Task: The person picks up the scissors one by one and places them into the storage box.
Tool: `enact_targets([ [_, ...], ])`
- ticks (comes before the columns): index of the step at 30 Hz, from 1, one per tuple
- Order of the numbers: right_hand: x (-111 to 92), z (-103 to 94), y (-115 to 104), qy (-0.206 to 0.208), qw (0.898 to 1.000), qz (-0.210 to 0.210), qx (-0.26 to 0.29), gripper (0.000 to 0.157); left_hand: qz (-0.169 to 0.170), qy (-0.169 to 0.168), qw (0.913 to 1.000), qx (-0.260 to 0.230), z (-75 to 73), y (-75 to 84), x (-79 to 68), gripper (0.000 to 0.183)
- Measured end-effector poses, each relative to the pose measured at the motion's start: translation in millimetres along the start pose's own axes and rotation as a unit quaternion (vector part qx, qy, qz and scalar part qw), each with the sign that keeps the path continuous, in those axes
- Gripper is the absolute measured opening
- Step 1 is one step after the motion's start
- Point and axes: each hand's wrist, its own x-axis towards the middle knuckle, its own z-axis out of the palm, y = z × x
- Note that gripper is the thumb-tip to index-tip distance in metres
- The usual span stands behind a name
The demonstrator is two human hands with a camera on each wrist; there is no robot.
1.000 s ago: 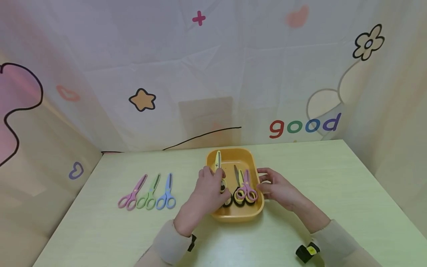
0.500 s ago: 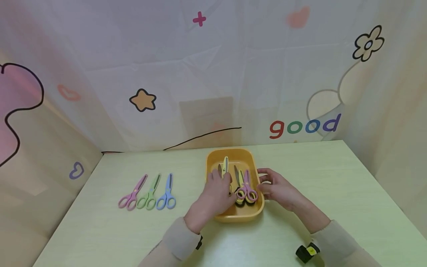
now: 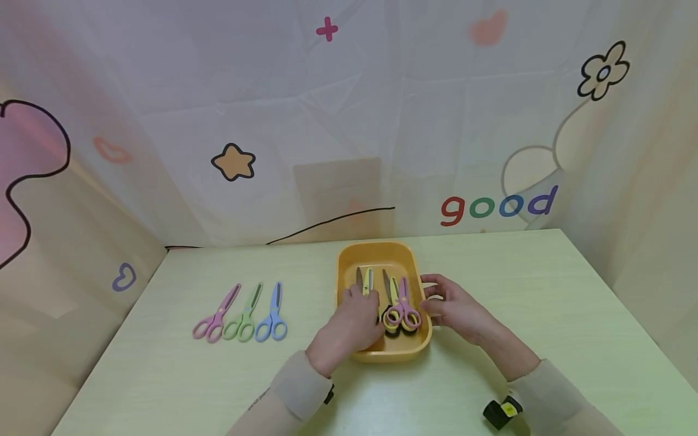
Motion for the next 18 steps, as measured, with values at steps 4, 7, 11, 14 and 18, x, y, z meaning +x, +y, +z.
enact_targets([
  [4,0.0,-0.6,-0.1,-0.001,1.0,-0.002,0.0,0.063,-0.004,-0.012,0.9999,0.008,-0.7,1.1,1.5,0.043],
  [7,-0.2,-0.6,-0.8,0.0,1.0,-0.003,0.001,0.063,-0.009,-0.021,0.9997,0.01,0.1,1.3,3.1,0.045],
  [11,0.0,-0.3,-1.5,-0.002,1.0,-0.005,0.002,0.063,-0.016,-0.028,0.9994,0.012,0.7,1.7,4.6,0.046],
  [14,0.0,-0.5,-1.7,-0.001,1.0,-0.004,0.002,0.062,-0.019,-0.032,0.9992,0.015,0.2,2.2,4.7,0.047],
  [18,0.2,-0.4,-1.3,0.003,1.0,0.0,0.0,0.061,-0.019,-0.036,0.9989,0.023,-0.2,3.0,4.2,0.047],
])
